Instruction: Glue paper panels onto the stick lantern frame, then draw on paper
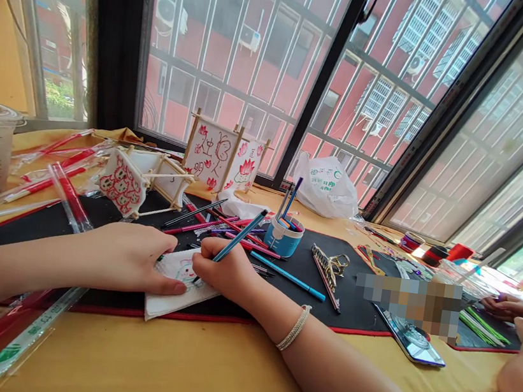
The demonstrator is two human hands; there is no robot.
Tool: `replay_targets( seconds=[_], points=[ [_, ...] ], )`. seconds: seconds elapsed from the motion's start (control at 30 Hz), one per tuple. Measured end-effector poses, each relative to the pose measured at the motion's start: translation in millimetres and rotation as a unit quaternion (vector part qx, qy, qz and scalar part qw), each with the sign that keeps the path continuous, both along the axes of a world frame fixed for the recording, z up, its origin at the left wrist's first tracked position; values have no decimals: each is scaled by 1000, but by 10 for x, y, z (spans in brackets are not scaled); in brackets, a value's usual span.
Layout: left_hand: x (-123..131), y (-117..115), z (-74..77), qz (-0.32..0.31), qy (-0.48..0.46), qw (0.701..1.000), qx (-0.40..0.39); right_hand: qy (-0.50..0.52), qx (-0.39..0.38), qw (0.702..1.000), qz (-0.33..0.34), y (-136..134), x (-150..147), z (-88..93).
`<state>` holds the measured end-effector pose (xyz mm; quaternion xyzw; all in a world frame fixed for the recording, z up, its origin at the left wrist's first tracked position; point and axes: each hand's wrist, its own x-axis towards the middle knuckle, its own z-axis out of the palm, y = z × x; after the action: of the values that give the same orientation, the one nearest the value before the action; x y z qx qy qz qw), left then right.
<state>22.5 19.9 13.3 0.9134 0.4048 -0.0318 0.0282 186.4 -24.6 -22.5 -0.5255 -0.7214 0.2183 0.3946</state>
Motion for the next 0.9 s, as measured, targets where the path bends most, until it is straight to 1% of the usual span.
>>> replay_targets(
  seconds=[0.2,0.33,0.43,0.5,0.6,0.63,0.77,0.9],
  points=[
    [-5,-9,3,-4,-1,1000,-3,10,-13,1000,2,-8,2,2],
    [-9,-11,9,-4,-1,1000,-6,21,-41,999,6,-7,11,1],
    [-31,11,10,-18,-4,1000,-9,25,-56,998,5,-1,11,7],
    [-53,47,8,-26,-10,1000,-13,20,-46,999,12,10,11,12],
    [-80,123,13,-35,-22,999,-36,0,0,1000,17,24,17,16],
    [-85,151,19,-37,-25,998,-49,0,1,1000,18,26,20,15],
    [-99,251,51,-50,-22,995,-89,28,-44,998,27,16,21,-2],
    [-128,337,49,-83,-22,991,-101,45,-44,998,32,20,1,-12]
  ],
)
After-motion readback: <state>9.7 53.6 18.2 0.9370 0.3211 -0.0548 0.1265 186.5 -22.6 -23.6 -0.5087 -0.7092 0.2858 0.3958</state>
